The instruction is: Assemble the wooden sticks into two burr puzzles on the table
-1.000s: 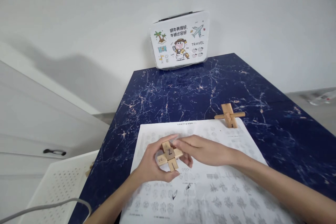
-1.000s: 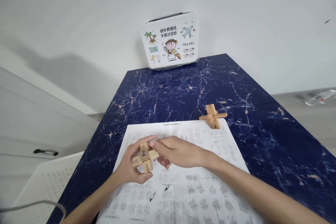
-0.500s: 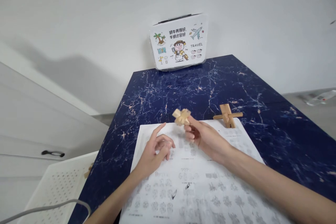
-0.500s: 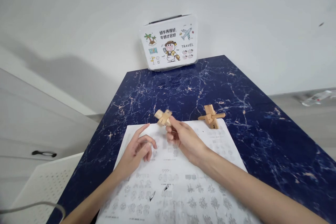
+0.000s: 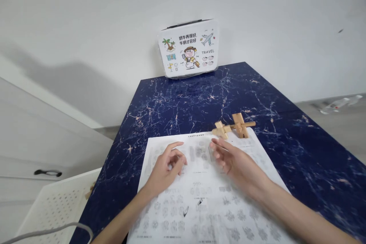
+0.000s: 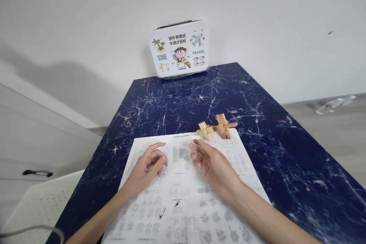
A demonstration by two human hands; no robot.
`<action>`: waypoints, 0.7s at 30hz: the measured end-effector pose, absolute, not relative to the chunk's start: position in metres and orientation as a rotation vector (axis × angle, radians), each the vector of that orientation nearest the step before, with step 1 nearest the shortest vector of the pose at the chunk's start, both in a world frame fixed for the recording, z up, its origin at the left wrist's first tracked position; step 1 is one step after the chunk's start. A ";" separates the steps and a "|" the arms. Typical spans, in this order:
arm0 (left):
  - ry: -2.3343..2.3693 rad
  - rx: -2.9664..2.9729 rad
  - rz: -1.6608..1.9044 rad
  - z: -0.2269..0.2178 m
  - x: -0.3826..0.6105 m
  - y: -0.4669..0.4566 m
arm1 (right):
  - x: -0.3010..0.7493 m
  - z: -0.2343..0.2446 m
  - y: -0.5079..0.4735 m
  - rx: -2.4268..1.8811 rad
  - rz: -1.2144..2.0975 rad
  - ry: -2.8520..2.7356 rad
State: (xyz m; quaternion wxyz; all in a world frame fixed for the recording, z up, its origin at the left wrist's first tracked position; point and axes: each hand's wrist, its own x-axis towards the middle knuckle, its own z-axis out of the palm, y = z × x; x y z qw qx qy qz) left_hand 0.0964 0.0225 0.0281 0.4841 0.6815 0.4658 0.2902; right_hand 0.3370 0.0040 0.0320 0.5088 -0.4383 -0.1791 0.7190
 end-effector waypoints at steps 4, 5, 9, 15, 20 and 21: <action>1.145 1.703 0.655 0.028 0.096 0.023 | 0.344 0.043 -0.032 -1.138 1.689 -0.773; 1.147 1.725 0.643 0.028 0.096 0.023 | 0.347 0.045 -0.041 -1.167 1.670 -0.871; 1.173 1.835 0.594 0.027 0.096 0.021 | 0.366 0.040 -0.071 -1.289 1.556 -1.320; 1.174 2.149 0.505 0.023 0.098 0.015 | 0.373 0.002 -0.103 -1.475 1.116 -1.588; 1.039 2.481 0.436 0.021 0.098 0.010 | 0.363 -0.004 -0.109 -1.568 0.945 -1.534; 1.029 2.512 0.416 0.020 0.098 0.009 | 0.361 -0.003 -0.109 -1.582 0.919 -1.526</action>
